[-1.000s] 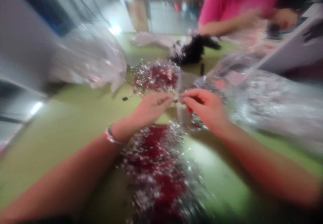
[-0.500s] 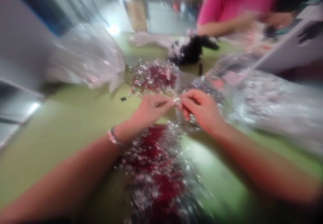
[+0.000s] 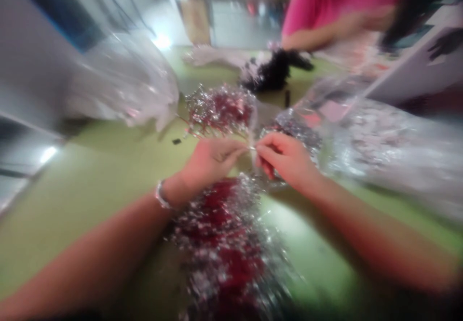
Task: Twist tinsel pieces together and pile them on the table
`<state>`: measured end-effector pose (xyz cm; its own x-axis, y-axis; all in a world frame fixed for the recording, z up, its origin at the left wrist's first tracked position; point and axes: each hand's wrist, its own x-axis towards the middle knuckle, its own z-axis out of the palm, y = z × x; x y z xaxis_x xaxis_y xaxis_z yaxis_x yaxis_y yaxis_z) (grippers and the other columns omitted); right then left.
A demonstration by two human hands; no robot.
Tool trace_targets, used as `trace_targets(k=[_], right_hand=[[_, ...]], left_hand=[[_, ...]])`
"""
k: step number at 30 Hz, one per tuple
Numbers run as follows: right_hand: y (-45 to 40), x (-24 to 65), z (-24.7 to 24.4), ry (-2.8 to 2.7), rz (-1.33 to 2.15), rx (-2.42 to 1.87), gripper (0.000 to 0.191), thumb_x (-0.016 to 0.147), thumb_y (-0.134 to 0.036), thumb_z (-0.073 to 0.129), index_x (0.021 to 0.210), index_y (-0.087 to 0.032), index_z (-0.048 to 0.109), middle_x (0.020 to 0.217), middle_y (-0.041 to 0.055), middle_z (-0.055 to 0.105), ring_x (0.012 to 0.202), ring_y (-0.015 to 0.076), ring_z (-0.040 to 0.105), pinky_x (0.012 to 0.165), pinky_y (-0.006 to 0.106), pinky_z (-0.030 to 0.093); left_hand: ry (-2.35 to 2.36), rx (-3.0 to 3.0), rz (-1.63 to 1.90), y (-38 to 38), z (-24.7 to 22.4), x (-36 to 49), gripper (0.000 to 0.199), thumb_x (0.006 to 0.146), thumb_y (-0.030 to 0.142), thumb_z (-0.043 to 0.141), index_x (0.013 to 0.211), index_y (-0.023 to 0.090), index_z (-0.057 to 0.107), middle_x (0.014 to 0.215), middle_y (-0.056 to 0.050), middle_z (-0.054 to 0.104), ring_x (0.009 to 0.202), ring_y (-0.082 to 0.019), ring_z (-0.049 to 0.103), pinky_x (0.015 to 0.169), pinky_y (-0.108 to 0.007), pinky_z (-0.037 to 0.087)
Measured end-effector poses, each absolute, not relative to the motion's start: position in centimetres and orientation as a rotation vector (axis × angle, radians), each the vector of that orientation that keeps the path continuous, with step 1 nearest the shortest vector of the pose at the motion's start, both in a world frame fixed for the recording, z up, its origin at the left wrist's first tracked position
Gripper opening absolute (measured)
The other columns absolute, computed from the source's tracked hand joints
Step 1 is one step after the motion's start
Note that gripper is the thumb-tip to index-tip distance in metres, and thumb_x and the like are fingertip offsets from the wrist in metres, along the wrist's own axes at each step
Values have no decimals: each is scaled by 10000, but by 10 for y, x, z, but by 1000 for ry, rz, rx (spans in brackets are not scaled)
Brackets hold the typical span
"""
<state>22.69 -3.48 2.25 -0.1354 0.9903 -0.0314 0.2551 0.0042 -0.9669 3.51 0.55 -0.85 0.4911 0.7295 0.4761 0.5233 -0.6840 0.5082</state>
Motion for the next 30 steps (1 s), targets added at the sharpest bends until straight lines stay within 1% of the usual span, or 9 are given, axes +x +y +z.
trace_targets(k=[4,9,11,14,18,21,24,26,30], right_hand=[[-35,229,25,-1502,1336,-1371,167,899,-226,561,736,-193,561,549,-41,624,359,45,477,341,182,362],[-34,227,26,-1530,1326,-1432,177,910,-262,545,746,-199,555,506,-42,598,353,56,452,358,203,350],[-31,227,24,-1607,1233,-1470,177,908,-265,541,745,-199,563,512,-42,594,374,62,458,391,217,363],[-26,227,15,-1813,975,-1463,169,884,-225,553,723,-192,589,608,-20,634,507,84,529,529,242,426],[-25,230,11,-2149,777,-1212,169,880,-275,563,753,-196,644,769,15,669,728,136,586,709,292,445],[-19,242,21,-2081,731,-1292,251,897,-354,539,747,-205,676,746,23,661,716,151,583,686,303,439],[-5,265,30,-1855,585,-1527,324,922,-396,491,750,-214,697,647,28,637,617,153,552,580,295,413],[3,278,29,-1990,463,-1597,267,880,-354,555,692,-217,686,663,39,650,623,159,549,574,301,407],[9,284,15,-2489,206,-1658,133,830,-234,588,828,-222,720,867,62,667,737,180,567,619,320,387]], left_hand=[[952,2922,864,10,-19,26,225,881,368,582,1012,266,734,660,2,673,567,-116,544,527,-259,343],[905,2884,820,16,-11,26,222,922,340,531,971,255,730,718,-2,679,614,-116,557,548,-249,358],[892,2719,844,23,-2,23,231,920,366,546,973,233,727,779,-11,686,680,-119,581,614,-247,416],[1032,2499,879,35,8,17,272,904,415,556,951,206,724,831,-30,677,765,-143,593,725,-286,459],[1241,2542,571,37,-1,21,212,864,355,579,898,189,705,914,-65,642,848,-190,578,738,-317,451],[1320,2601,393,30,-14,33,152,861,240,535,842,165,665,908,-83,598,789,-183,549,645,-296,414],[1399,2531,406,29,-24,39,114,839,158,510,796,162,616,862,-68,585,736,-164,530,629,-289,396],[1373,2469,455,33,-27,37,87,833,203,566,767,163,606,824,-52,587,747,-164,532,671,-297,413],[1347,2320,634,40,-26,30,161,784,297,678,704,163,636,797,-35,611,744,-154,537,706,-302,437]])
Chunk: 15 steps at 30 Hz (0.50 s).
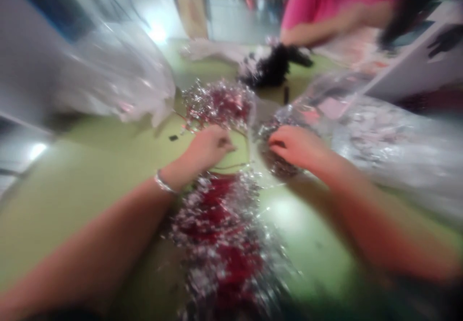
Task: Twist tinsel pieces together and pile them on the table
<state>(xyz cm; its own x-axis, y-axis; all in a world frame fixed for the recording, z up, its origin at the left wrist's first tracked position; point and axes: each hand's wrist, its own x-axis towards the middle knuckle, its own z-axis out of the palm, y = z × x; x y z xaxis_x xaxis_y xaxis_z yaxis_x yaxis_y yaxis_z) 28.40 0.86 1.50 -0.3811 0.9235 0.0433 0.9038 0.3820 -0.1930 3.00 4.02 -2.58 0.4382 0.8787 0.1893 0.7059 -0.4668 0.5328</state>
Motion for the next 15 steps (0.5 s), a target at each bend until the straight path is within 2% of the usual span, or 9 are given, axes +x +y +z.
trace_targets(k=[2,4,8,10,13,15], right_hand=[[6,278,8,-2653,96,-1629,150,852,-232,568,868,-217,717,914,78,641,795,196,561,598,316,357],[2,271,3,-2718,-45,-1594,183,879,-222,527,814,-200,697,903,90,617,831,212,548,566,314,319],[-2,263,-4,-2688,-216,-1548,219,888,-164,463,763,-172,642,912,115,612,863,228,542,559,323,303],[-2,262,-4,-2564,-147,-1577,194,896,-191,457,823,-169,635,931,118,626,848,226,554,584,324,333],[-3,260,1,-2261,95,-1652,158,886,-221,472,895,-180,624,860,83,658,738,197,567,623,322,379],[-8,257,6,-2136,270,-1623,139,880,-231,487,892,-194,620,802,54,668,682,180,569,640,320,402]], left_hand=[[1373,2189,775,40,-20,27,172,771,331,696,720,169,665,806,-32,640,715,-139,542,680,-289,448],[1382,2052,882,39,-12,24,188,777,359,689,759,172,683,795,-30,666,673,-124,547,638,-270,454],[1375,1875,913,37,0,23,177,827,334,624,777,167,657,720,-26,679,610,-109,565,592,-252,462],[1410,1853,915,36,2,23,161,852,323,590,833,175,649,674,-15,661,584,-110,562,573,-254,458],[1391,1919,909,34,0,25,187,881,332,557,926,193,674,627,3,626,577,-117,547,563,-262,444],[1302,1986,860,30,-2,28,222,899,345,531,903,201,701,610,7,610,579,-119,543,562,-266,434]])
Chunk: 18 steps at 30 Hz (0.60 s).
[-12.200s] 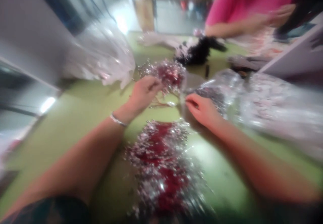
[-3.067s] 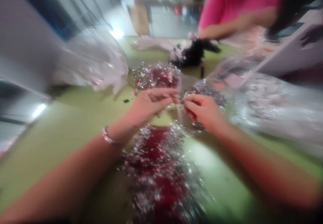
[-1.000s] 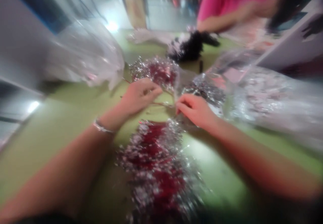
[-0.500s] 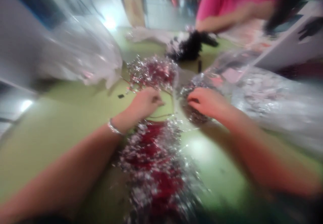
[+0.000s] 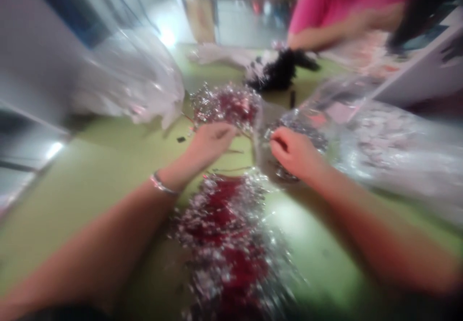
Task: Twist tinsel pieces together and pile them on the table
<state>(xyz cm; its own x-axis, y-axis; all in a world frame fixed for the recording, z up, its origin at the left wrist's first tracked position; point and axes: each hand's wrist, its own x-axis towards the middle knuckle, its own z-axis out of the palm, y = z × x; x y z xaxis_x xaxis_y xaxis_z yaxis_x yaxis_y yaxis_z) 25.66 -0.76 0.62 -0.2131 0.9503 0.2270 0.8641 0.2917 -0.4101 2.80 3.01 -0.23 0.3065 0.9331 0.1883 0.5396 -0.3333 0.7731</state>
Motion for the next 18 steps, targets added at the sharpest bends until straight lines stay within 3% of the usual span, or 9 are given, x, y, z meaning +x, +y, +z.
trace_targets(k=[8,18], right_hand=[[-24,238,12,-1892,504,-1364,118,875,-270,568,850,-237,678,877,10,713,823,177,628,780,327,455],[-22,241,10,-2000,569,-1360,145,880,-273,556,805,-216,666,789,6,697,719,151,594,691,287,433]], left_hand=[[1099,2178,708,10,-2,44,274,915,349,497,839,203,715,762,-2,701,684,-128,601,634,-270,454],[1048,2299,705,10,-3,40,290,930,324,468,814,193,698,751,2,703,665,-112,600,632,-249,437]])
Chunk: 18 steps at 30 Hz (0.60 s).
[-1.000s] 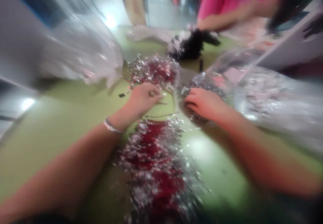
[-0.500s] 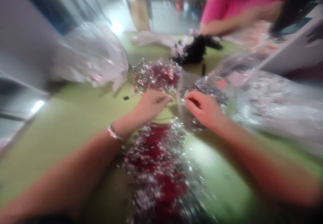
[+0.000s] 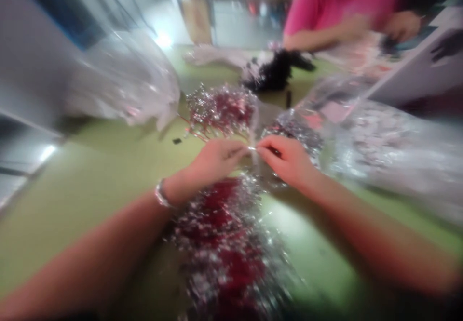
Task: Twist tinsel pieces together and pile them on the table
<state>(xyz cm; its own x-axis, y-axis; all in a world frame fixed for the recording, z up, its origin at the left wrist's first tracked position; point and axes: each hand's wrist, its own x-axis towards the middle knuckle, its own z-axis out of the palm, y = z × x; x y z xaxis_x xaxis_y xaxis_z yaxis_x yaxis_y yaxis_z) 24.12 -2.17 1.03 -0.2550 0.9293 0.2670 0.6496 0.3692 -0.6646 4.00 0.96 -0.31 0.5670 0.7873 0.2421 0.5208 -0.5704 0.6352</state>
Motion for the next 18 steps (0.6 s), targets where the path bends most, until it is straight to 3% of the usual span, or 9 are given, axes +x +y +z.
trace_targets(k=[6,9,13,18], right_hand=[[-27,236,22,-2066,689,-1397,182,867,-262,560,704,-205,619,663,-9,646,626,133,555,617,275,405],[-29,232,22,-1994,706,-1423,197,867,-263,566,683,-204,605,624,-16,622,599,126,536,600,276,393],[-25,233,20,-1984,732,-1419,217,864,-262,573,656,-203,597,620,-20,614,603,123,533,612,279,393],[-21,240,27,-2182,880,-1297,267,892,-318,528,667,-209,621,619,-28,602,599,117,523,610,275,388]], left_hand=[[924,2957,599,10,-10,31,202,888,328,531,932,203,684,770,-44,669,639,-151,539,527,-284,309],[909,2978,615,12,-7,29,217,904,331,512,926,188,674,772,-51,658,626,-151,525,526,-289,307],[851,2596,674,26,2,24,275,934,376,481,886,192,680,844,-48,678,766,-151,590,696,-278,444],[1110,2413,634,41,-6,19,228,883,339,548,964,182,693,957,-67,663,865,-178,595,810,-321,462]])
